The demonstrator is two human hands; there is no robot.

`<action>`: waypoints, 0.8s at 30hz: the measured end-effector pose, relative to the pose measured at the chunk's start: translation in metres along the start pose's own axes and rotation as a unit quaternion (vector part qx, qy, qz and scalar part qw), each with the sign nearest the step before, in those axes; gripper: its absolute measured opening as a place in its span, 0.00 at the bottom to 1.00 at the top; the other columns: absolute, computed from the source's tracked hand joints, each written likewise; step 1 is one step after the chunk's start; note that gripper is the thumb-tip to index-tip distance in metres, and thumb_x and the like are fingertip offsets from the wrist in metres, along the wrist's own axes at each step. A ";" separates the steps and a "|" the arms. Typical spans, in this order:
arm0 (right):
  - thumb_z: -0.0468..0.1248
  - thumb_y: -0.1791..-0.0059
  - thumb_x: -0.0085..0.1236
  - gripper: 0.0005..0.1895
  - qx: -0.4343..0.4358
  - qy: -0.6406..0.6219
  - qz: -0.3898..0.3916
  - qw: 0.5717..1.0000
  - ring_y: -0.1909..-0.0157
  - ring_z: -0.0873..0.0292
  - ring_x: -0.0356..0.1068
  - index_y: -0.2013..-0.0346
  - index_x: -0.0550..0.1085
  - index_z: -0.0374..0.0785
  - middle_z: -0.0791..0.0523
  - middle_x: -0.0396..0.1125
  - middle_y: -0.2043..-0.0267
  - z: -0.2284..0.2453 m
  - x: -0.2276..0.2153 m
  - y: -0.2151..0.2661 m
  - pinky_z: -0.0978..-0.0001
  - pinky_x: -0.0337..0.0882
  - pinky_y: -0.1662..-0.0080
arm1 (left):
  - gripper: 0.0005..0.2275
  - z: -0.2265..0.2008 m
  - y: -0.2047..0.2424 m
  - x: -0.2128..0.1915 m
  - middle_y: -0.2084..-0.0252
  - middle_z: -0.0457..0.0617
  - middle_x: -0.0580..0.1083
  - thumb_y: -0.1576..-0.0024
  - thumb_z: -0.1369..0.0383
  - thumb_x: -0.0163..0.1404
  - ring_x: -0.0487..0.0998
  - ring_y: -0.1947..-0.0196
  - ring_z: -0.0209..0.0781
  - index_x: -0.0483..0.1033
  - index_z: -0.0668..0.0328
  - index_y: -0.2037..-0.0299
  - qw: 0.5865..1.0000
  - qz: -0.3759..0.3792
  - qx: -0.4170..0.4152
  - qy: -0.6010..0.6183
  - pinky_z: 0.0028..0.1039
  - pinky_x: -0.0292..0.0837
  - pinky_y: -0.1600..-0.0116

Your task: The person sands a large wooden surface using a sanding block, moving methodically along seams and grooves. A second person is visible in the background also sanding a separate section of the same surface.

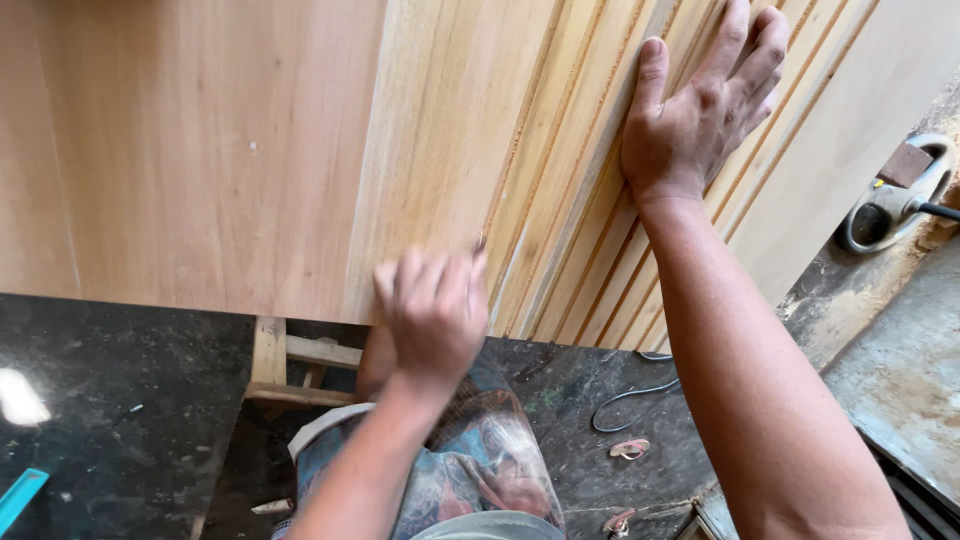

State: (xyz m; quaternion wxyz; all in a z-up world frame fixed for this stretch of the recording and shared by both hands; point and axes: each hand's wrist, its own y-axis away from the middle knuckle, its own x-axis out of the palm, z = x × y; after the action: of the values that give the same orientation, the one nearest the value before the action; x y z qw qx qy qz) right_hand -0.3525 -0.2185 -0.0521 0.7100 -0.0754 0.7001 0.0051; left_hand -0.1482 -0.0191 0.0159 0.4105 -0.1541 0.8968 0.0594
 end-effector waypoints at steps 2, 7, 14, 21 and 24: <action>0.57 0.40 0.49 0.35 -0.002 -0.001 0.000 1.000 0.20 0.45 0.47 0.24 0.54 0.46 0.48 0.45 0.23 0.001 -0.002 -0.001 0.41 0.52 0.26 | 0.08 0.004 -0.013 0.012 0.74 0.44 0.73 0.39 0.70 0.59 0.70 0.67 0.42 0.76 0.57 0.71 1.000 -0.025 0.016 0.009 0.35 0.57 0.56; 0.59 0.39 0.52 0.37 0.009 -0.011 0.008 1.000 0.21 0.45 0.47 0.22 0.54 0.47 0.47 0.45 0.23 0.009 -0.008 -0.003 0.41 0.50 0.25 | 0.06 0.008 0.014 0.005 0.75 0.45 0.74 0.41 0.69 0.60 0.69 0.70 0.39 0.78 0.58 0.69 1.000 0.000 -0.016 -0.004 0.34 0.56 0.57; 0.59 0.39 0.54 0.37 0.011 -0.006 0.006 1.000 0.20 0.44 0.46 0.23 0.54 0.46 0.47 0.44 0.22 0.006 -0.006 -0.003 0.41 0.50 0.25 | 0.08 0.017 0.008 0.032 0.75 0.46 0.74 0.42 0.69 0.59 0.70 0.67 0.44 0.75 0.57 0.73 1.000 -0.003 -0.008 -0.006 0.36 0.58 0.55; 0.59 0.41 0.51 0.38 0.016 -0.007 0.015 1.000 0.21 0.45 0.47 0.22 0.55 0.46 0.47 0.45 0.23 0.011 -0.007 -0.004 0.41 0.51 0.26 | 0.07 -0.001 0.000 0.004 0.75 0.47 0.73 0.41 0.69 0.58 0.69 0.69 0.43 0.77 0.58 0.70 1.000 0.002 -0.016 -0.001 0.36 0.58 0.57; 0.59 0.40 0.51 0.38 0.013 -0.002 0.009 1.000 0.21 0.45 0.47 0.22 0.54 0.46 0.46 0.45 0.24 0.011 -0.009 -0.002 0.42 0.51 0.26 | 0.07 0.004 -0.033 0.028 0.75 0.47 0.73 0.39 0.70 0.59 0.69 0.69 0.43 0.77 0.59 0.70 1.000 -0.019 0.013 -0.004 0.36 0.58 0.57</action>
State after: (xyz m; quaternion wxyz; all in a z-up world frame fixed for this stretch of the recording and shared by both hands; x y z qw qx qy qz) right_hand -0.3420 -0.2186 -0.0433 0.7119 -0.0593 0.6997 0.0026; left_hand -0.1519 -0.0562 -0.0075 0.4167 -0.1653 0.8929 0.0406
